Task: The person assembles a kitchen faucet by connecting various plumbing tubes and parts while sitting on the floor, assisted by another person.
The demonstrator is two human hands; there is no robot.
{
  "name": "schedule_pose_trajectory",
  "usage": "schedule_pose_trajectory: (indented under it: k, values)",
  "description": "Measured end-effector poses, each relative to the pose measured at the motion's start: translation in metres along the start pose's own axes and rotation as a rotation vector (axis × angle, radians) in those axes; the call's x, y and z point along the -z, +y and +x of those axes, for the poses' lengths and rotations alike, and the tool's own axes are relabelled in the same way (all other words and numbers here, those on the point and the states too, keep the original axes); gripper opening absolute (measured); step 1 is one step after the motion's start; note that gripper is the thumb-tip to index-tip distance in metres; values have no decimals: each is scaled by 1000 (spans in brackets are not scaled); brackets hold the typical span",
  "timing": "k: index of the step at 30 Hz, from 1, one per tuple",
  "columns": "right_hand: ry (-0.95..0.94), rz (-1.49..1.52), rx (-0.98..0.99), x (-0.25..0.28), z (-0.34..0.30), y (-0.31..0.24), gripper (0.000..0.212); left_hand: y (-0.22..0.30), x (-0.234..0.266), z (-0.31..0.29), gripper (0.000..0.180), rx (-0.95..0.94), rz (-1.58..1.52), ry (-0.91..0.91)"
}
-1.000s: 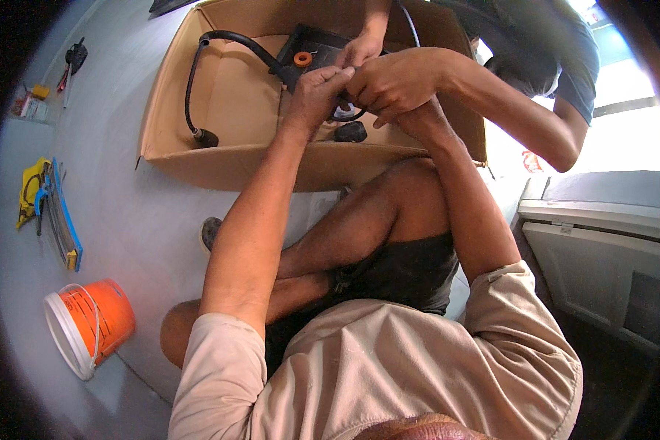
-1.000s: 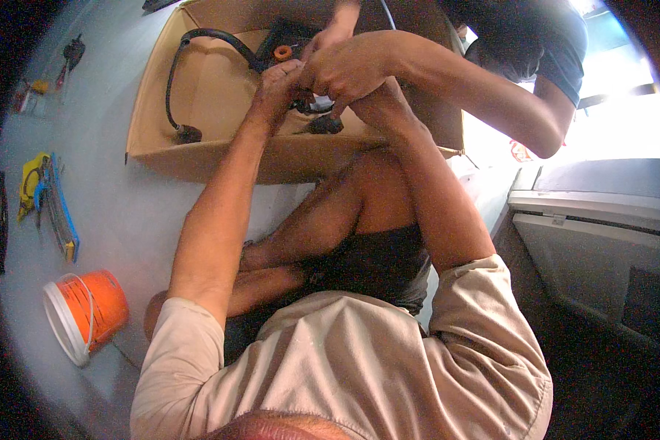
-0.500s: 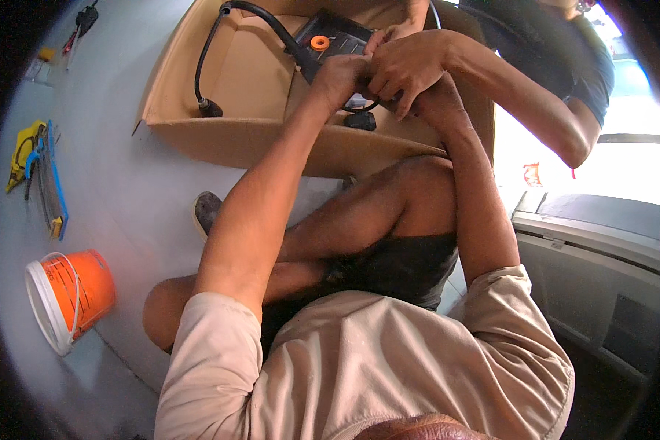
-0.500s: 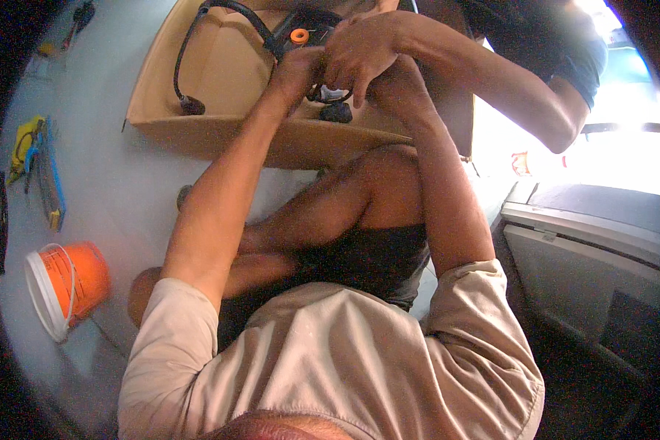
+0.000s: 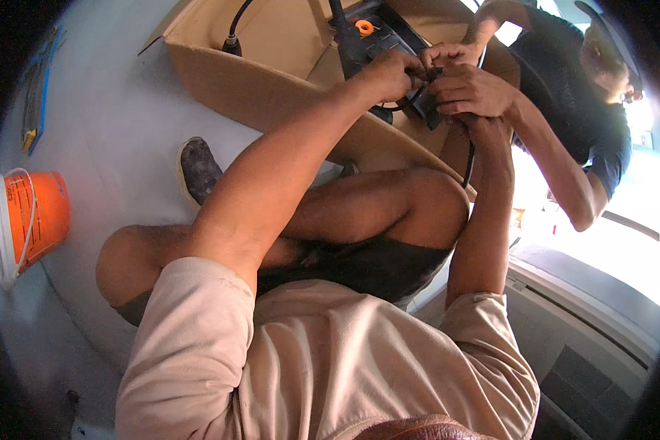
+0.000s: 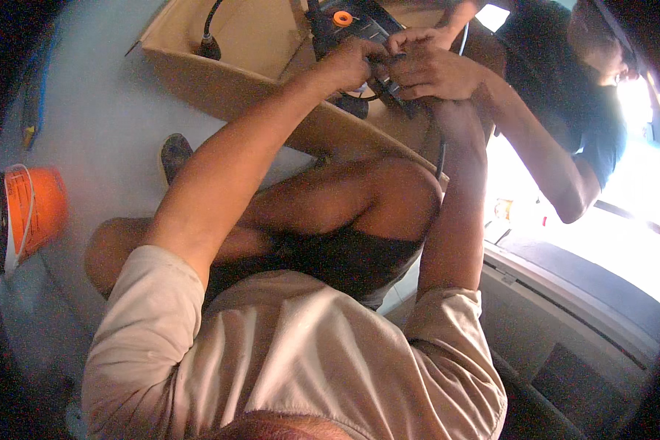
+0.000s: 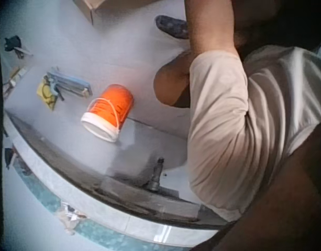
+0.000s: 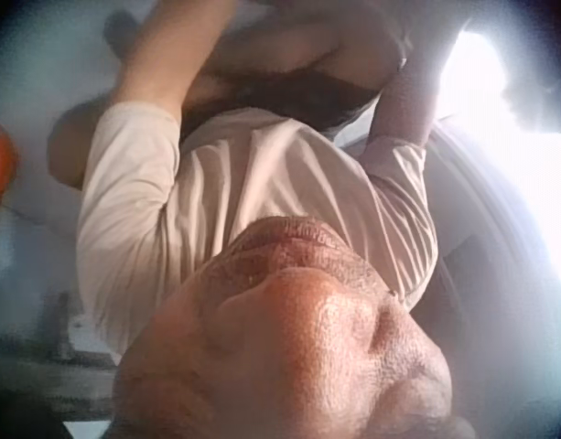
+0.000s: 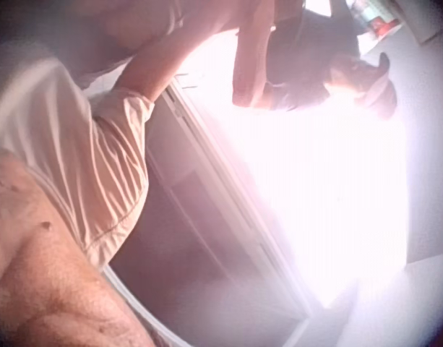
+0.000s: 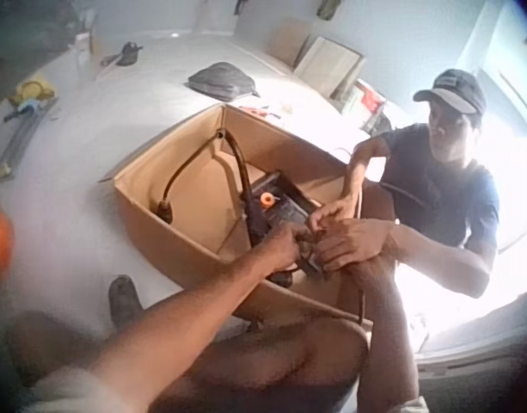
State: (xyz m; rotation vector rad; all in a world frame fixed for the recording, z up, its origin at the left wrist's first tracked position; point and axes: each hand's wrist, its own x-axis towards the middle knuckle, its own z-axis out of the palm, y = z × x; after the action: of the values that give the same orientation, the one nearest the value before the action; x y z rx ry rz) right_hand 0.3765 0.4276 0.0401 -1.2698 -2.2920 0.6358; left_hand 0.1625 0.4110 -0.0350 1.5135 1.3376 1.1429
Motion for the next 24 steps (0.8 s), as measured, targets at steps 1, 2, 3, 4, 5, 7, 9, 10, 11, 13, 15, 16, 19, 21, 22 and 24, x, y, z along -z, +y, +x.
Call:
schedule_pose_trajectory:
  k: [1,2,3,4,5,7,9,10,11,13,15,16,19,21,22,24]
  values:
    - [-2,-4,5,2,-4,0,24,-2,0,1,29,43,-19,-19]
    - [2,-24,13,5,-9,2,23,0,1,-1,29,44,-25,-13]
    - [7,-62,40,6,-13,5,23,3,0,-3,29,41,-43,-12]
    - [13,-133,89,6,-16,8,22,5,1,-5,29,38,-61,-13]
    - [9,-222,140,5,-17,8,22,1,2,-3,29,38,-63,-4]
    - [-16,-527,341,2,-14,6,21,-8,3,-1,28,-66,-74,-5]
    - [106,-22,25,1,-13,40,23,-6,-7,2,26,-76,-97,-15]
    - [158,150,-71,2,-14,50,23,-6,-10,2,24,-77,-106,-9]
    - [146,-43,-159,4,-16,50,25,-9,-10,3,24,-73,-107,-3]
    - [131,-239,-245,6,-21,52,28,-16,-11,7,22,-102,-130,-21]
    - [198,-250,-282,10,-34,42,32,-12,-9,6,21,-82,-106,-32]
    - [216,-249,-292,13,-39,33,34,-10,-4,3,20,-59,-71,-32]
    - [-250,-60,-429,29,-42,6,40,-13,0,1,30,-138,-5,33]
    - [171,-294,-247,6,-53,50,47,-17,-11,7,31,-234,31,88]
    - [163,-290,-240,2,-50,55,47,-21,-9,7,32,-317,84,152]
    - [39,-606,-223,4,-47,67,49,-13,-5,2,33,-238,70,113]
